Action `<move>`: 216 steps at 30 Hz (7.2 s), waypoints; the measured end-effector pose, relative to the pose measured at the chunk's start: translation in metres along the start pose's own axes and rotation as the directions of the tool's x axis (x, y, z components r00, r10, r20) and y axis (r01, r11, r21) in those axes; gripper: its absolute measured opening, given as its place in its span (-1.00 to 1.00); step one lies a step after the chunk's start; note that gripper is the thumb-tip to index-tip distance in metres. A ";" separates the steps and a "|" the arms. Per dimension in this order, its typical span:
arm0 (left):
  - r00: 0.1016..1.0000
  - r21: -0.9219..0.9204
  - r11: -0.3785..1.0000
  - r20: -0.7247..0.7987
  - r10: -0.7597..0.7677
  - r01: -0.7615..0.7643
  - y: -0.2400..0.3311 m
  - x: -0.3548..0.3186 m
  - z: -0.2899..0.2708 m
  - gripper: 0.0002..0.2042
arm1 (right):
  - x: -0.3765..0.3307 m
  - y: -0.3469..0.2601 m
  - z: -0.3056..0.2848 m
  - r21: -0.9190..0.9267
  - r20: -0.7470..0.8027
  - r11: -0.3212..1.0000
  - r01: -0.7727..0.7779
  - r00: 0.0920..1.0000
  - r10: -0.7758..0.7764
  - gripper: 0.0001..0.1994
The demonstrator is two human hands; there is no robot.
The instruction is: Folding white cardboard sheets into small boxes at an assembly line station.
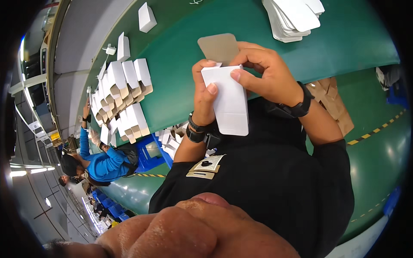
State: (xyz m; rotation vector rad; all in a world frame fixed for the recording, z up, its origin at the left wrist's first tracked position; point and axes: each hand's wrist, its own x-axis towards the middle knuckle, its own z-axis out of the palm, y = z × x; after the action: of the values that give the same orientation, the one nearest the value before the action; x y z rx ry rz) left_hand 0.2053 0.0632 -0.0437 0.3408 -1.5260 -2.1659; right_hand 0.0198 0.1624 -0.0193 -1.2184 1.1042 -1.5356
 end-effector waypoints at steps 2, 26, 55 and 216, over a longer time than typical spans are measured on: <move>0.995 0.069 0.995 -0.074 0.073 -0.068 0.003 0.001 0.012 -0.23 | 0.001 -0.002 0.009 -0.193 -0.055 0.974 0.118 0.990 -0.131 -0.86; 0.989 0.083 0.987 -0.040 0.144 -0.141 0.003 -0.010 0.003 -0.51 | 0.019 -0.005 0.004 -0.136 0.075 0.987 0.087 0.994 -0.077 -0.82; 0.750 0.275 0.945 -0.583 0.311 -0.178 0.014 0.103 -0.108 -0.58 | -0.004 -0.088 -0.094 -0.994 0.002 -0.092 -0.054 0.853 -0.521 -0.74; 0.992 0.053 0.990 0.002 0.128 -0.128 0.042 -0.025 0.023 -0.08 | -0.003 -0.061 0.015 -0.213 -0.080 0.976 0.041 0.995 -0.059 -0.52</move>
State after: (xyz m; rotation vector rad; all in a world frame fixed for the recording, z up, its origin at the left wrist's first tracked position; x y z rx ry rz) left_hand 0.2264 0.0832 0.0022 0.2546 -1.5628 -2.0292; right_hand 0.0292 0.1781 0.0413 -1.3411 1.3296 -1.5506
